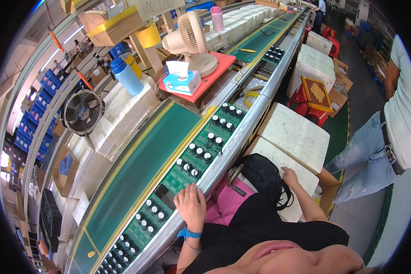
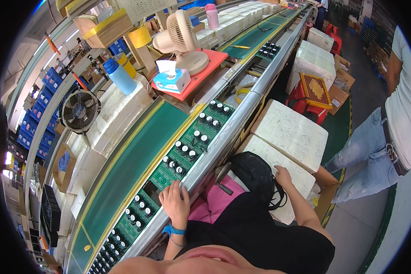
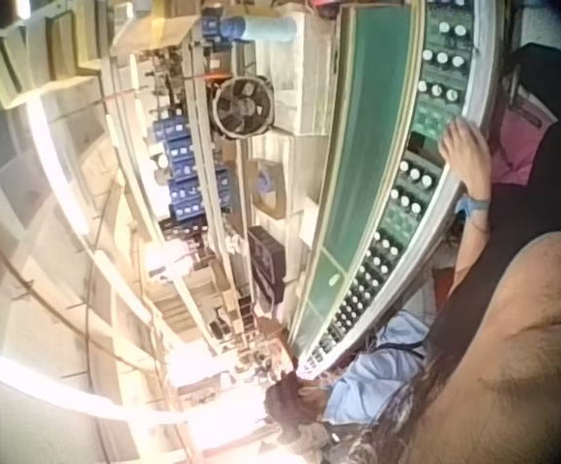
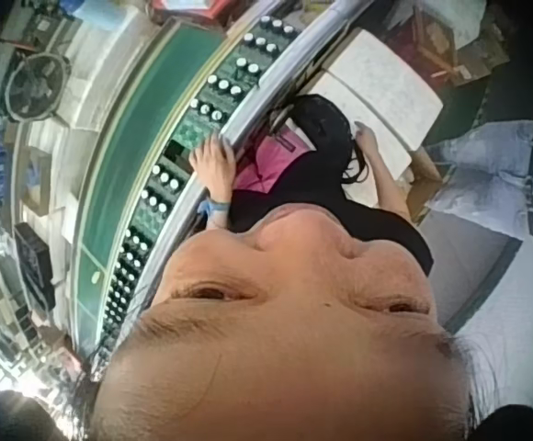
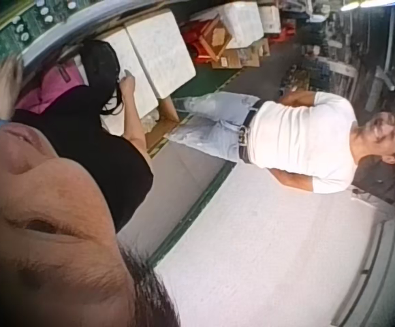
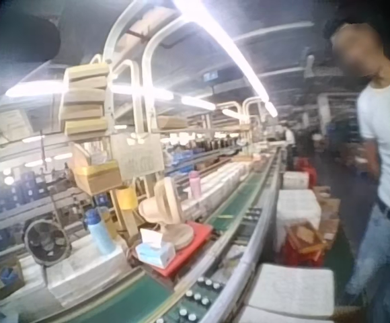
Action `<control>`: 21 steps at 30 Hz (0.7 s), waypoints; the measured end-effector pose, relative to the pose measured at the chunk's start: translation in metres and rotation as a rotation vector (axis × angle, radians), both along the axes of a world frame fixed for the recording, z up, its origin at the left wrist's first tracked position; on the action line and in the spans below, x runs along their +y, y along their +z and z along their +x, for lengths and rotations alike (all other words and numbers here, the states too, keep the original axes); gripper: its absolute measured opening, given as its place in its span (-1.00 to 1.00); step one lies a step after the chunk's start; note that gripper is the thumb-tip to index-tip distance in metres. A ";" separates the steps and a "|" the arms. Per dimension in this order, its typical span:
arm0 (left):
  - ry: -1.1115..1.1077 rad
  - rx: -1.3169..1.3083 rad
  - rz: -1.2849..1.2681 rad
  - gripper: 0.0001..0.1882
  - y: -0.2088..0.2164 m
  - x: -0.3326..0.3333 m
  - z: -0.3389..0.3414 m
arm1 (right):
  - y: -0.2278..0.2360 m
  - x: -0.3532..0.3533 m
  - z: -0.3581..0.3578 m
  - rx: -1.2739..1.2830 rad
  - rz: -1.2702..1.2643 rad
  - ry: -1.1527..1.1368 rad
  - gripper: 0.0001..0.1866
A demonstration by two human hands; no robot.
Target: Assembling electronic components onto PCB boards on a production line.
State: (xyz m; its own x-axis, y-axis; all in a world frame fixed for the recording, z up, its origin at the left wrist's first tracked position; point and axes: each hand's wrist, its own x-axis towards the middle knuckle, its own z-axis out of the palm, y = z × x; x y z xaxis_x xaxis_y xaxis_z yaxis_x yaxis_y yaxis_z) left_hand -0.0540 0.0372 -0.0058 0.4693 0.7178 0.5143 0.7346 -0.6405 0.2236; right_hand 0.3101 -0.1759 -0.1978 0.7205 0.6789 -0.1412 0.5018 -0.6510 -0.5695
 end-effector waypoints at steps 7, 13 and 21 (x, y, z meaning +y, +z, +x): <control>-0.010 0.023 0.007 -0.71 -0.004 -0.001 -0.002 | -0.012 -0.007 0.006 -0.038 0.013 -0.048 -0.55; -0.004 0.005 0.004 -0.73 0.003 0.000 0.003 | 0.006 0.015 0.030 -0.100 0.131 -0.039 -0.59; 0.000 0.005 0.022 -0.75 0.000 0.004 0.003 | 0.014 0.037 0.028 -0.110 0.171 0.009 -0.61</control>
